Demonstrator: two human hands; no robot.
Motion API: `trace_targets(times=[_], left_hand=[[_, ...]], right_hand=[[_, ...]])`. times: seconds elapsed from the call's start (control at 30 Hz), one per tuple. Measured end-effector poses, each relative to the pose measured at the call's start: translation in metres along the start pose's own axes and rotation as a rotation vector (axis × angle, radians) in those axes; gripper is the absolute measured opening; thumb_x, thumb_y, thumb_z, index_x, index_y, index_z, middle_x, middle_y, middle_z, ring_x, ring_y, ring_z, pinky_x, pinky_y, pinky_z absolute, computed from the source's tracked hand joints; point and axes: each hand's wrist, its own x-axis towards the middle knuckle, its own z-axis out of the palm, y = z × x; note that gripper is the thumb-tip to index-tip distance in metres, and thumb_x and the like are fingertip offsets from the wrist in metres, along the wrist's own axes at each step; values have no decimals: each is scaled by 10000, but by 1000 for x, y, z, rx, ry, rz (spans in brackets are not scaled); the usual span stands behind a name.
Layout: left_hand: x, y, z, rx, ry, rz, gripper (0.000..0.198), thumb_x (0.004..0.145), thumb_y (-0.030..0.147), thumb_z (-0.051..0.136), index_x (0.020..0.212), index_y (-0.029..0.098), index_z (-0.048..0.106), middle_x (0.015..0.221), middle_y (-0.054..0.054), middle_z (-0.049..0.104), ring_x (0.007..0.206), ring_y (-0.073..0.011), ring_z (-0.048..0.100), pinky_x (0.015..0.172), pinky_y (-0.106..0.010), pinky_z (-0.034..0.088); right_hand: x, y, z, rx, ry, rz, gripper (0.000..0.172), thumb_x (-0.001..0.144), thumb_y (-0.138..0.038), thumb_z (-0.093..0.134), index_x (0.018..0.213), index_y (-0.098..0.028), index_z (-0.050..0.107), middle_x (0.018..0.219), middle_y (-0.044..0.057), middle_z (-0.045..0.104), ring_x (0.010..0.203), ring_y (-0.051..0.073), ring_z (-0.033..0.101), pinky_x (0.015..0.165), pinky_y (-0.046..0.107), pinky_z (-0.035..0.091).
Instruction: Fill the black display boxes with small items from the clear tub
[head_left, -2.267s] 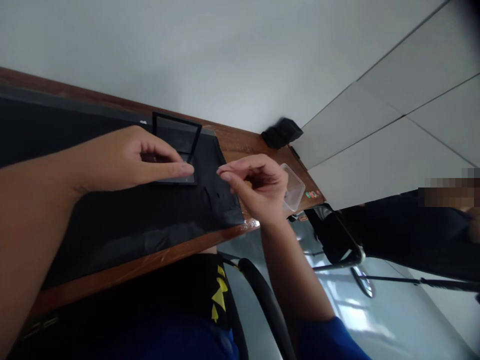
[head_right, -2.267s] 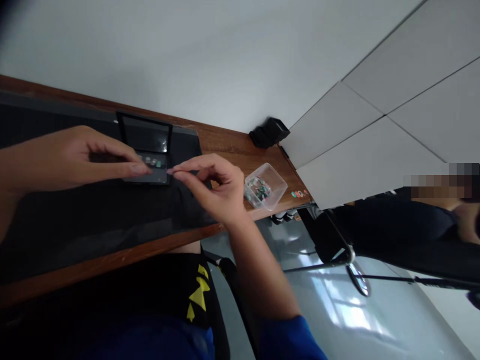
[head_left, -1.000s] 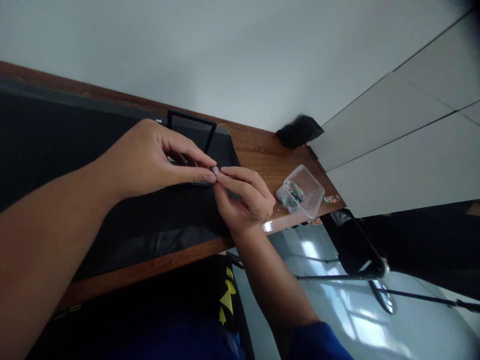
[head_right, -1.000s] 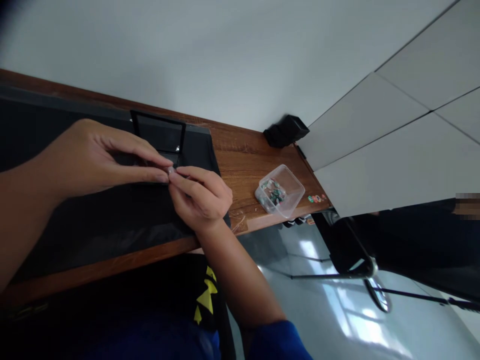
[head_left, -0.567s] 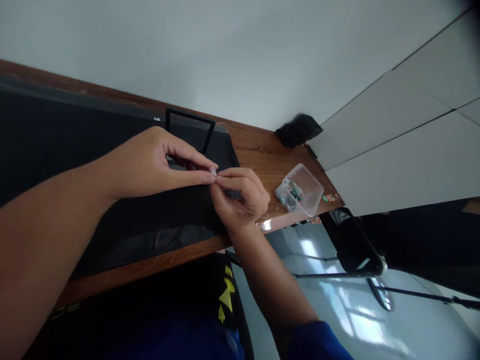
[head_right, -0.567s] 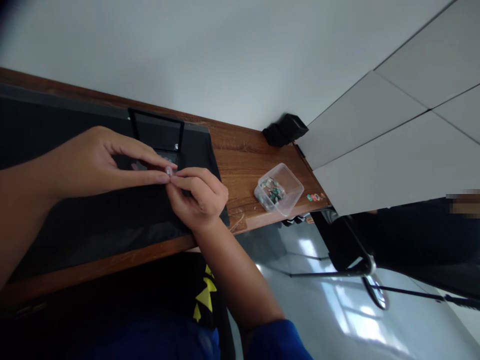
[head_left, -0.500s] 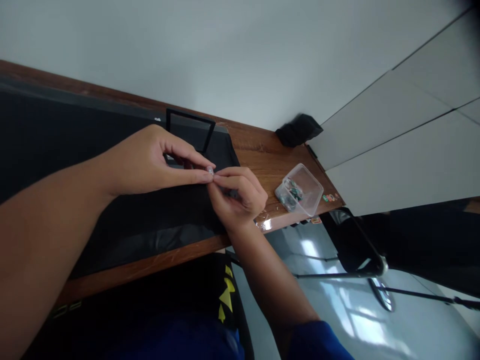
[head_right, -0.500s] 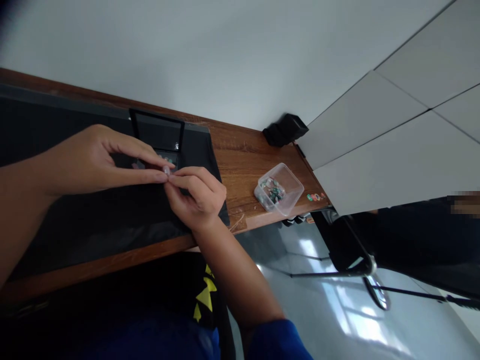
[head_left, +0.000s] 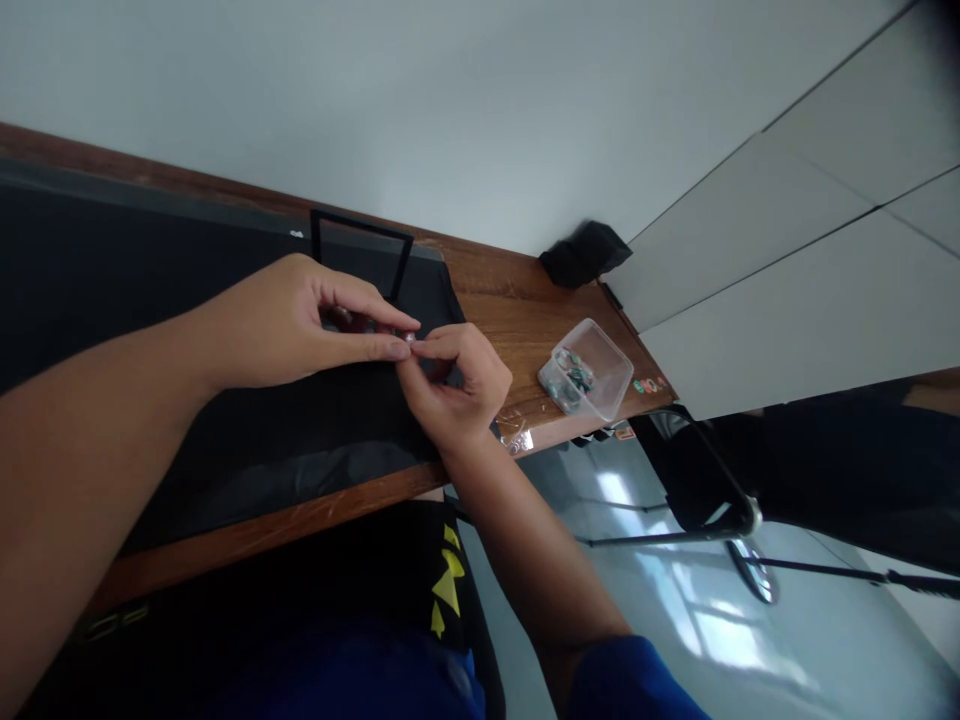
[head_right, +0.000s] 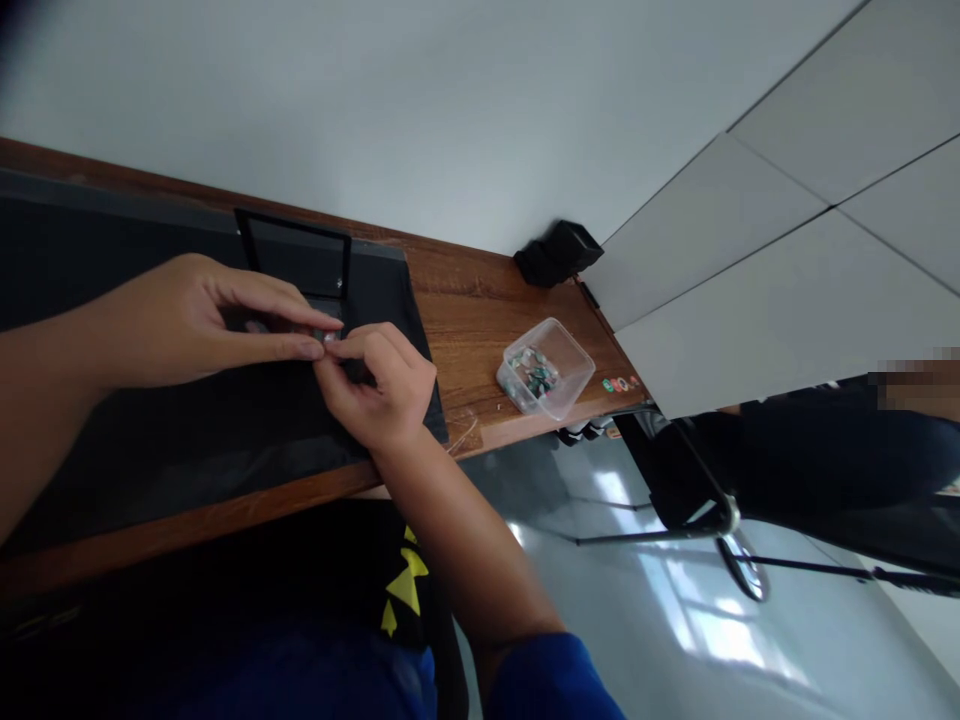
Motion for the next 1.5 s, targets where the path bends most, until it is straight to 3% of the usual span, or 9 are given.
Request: trace_targets(times=[0.23, 0.4, 0.6, 0.73, 0.87, 1.03, 1.23, 1.37, 1.5], left_hand=[[-2, 4, -2, 59, -82, -57, 597, 887, 709, 698, 1221, 249, 879, 816, -8, 774, 756, -189, 675, 756, -289, 553], [-4, 11, -1, 90, -136, -73, 606, 949, 691, 626, 1249, 218, 858, 818, -4, 754, 755, -176, 651, 772, -294, 544], [-5, 13, -3, 50, -114, -42, 469, 900, 668, 701, 1075, 270, 875, 621, 29, 570, 621, -153, 529, 669, -305, 470], [-8, 19, -3, 85, -121, -51, 455, 950, 593, 695, 1130, 219, 880, 635, 51, 575, 669, -138, 541, 762, -281, 502], [-12, 23, -3, 102, -88, -44, 466, 953, 586, 694, 1173, 223, 887, 631, 54, 591, 737, -153, 606, 880, -277, 533], [-11, 18, -15, 175, -8, -128, 541, 969, 645, 693, 1270, 231, 868, 680, 47, 657, 757, -166, 630, 871, -285, 532], [-8, 1, -27, 386, 74, -185, 565, 1012, 669, 642, 1318, 241, 848, 590, 43, 587, 642, -158, 475, 820, -334, 450], [-8, -5, -26, 486, 38, -219, 514, 1050, 632, 591, 1330, 284, 844, 592, 54, 592, 611, -161, 477, 708, -353, 364], [-5, -10, -28, 569, -71, -289, 567, 1021, 706, 568, 1342, 324, 837, 583, 75, 594, 619, -153, 481, 659, -373, 324]], right_hand=[[2, -3, -1, 22, -1, -21, 163, 1014, -208, 715, 898, -245, 607, 765, -41, 683, 567, 89, 565, 528, 249, 477], [3, -3, -2, 1, -1, -52, 168, 1016, -235, 704, 881, -247, 607, 748, -53, 683, 532, 75, 532, 508, 237, 462], [2, -2, -2, -15, -23, -62, 151, 1019, -262, 709, 895, -255, 622, 750, -54, 698, 524, 79, 545, 504, 242, 473], [-1, -2, -1, -19, -7, -45, 75, 1005, -261, 708, 1042, -267, 643, 808, -70, 710, 490, 66, 503, 472, 230, 450], [-2, -4, -2, -45, -15, -15, 194, 1006, -280, 697, 1188, -274, 631, 873, -53, 705, 495, 69, 484, 459, 236, 441], [-2, -5, 0, 3, 15, 102, 309, 950, -256, 774, 1204, -265, 597, 919, -48, 668, 518, 55, 456, 459, 225, 408], [-3, 5, 0, 39, -9, 321, 326, 945, -281, 783, 1189, -249, 569, 944, -45, 639, 529, 44, 412, 475, 214, 398], [-4, 12, -1, 70, 9, 365, 266, 962, -270, 743, 1165, -245, 572, 937, -48, 632, 532, 36, 412, 465, 194, 352], [-5, 14, 0, 84, -7, 372, 235, 975, -275, 723, 1155, -243, 576, 922, -43, 631, 527, 37, 409, 460, 191, 340]])
